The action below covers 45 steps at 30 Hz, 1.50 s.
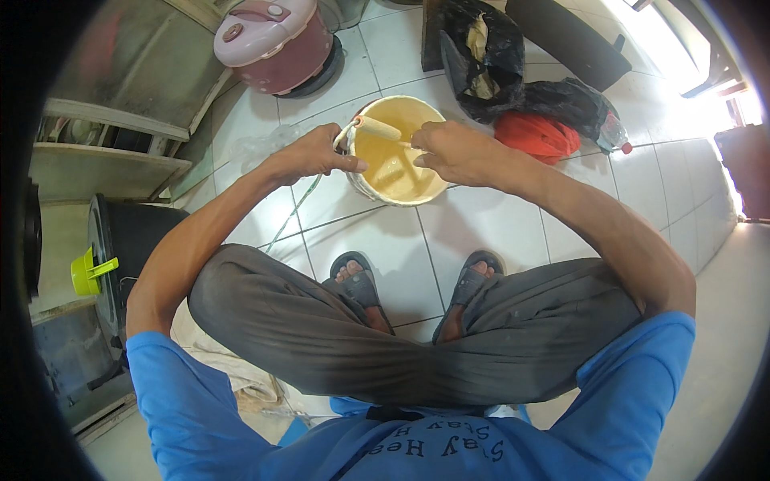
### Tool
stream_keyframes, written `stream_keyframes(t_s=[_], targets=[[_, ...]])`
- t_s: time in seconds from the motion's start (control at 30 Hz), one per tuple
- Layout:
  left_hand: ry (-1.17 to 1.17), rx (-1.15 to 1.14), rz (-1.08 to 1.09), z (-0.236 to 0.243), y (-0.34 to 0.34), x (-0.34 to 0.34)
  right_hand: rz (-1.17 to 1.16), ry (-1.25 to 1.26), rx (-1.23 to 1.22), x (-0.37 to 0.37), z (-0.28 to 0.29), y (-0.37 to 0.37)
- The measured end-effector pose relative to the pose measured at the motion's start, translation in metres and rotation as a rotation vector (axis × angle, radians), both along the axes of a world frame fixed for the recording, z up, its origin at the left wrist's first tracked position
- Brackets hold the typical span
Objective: The person sits on the floor and stirs a yellow liquid in a bucket using a stick. They then pour a clear liquid from a plastic bottle into the bucket and continue stirring the mixture.
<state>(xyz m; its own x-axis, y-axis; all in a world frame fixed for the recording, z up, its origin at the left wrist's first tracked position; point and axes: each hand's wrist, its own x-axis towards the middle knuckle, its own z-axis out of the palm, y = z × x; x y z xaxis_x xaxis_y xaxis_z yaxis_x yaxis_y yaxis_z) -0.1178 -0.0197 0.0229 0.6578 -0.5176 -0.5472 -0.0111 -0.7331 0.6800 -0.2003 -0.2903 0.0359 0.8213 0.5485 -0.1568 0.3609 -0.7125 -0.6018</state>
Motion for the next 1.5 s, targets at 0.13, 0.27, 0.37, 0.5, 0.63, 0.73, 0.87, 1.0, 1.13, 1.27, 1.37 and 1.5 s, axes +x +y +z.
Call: stream_keyframes(t_s=[0.13, 0.27, 0.37, 0.5, 0.63, 0.73, 0.87, 1.0, 1.13, 1.27, 1.37, 1.5], targets=[[-0.013, 0.019, 0.005, 0.002, -0.001, 0.001, 0.081, -0.022, -0.188, -0.006, -0.001, 0.002], [0.023, -0.003, 0.023, -0.004, 0.003, 0.001, 0.067, 0.213, -0.030, -0.002, 0.017, 0.006], [0.045, -0.005, 0.022, -0.003, 0.003, 0.001, 0.021, 0.060, -0.024, 0.001, 0.007, 0.000], [0.055, -0.011, 0.037, -0.003, 0.003, 0.000, 0.093, 0.001, -0.218, -0.001, -0.003, 0.002], [0.068, -0.008, 0.049, -0.003, 0.003, 0.000, 0.075, 0.217, 0.030, -0.001, 0.006, 0.006], [0.108, 0.023, 0.044, -0.001, 0.005, 0.002, -0.008, 0.072, 0.093, 0.003, 0.007, 0.004], [0.104, 0.031, 0.023, -0.001, 0.006, 0.003, 0.019, -0.010, 0.048, 0.001, -0.005, -0.001], [0.079, -0.007, 0.026, -0.002, 0.004, 0.001, 0.054, -0.099, -0.066, 0.008, -0.011, -0.011], [0.066, -0.015, 0.028, -0.003, 0.006, 0.001, 0.109, 0.025, -0.201, 0.000, 0.000, 0.000], [0.080, -0.023, 0.033, -0.006, 0.007, 0.001, 0.078, 0.216, -0.058, -0.002, 0.013, 0.006], [0.079, -0.025, 0.033, -0.005, 0.006, 0.001, 0.030, 0.172, 0.047, 0.007, 0.007, -0.001], [0.091, -0.007, 0.034, -0.004, 0.006, 0.002, 0.047, 0.018, -0.132, 0.012, 0.003, -0.008]])
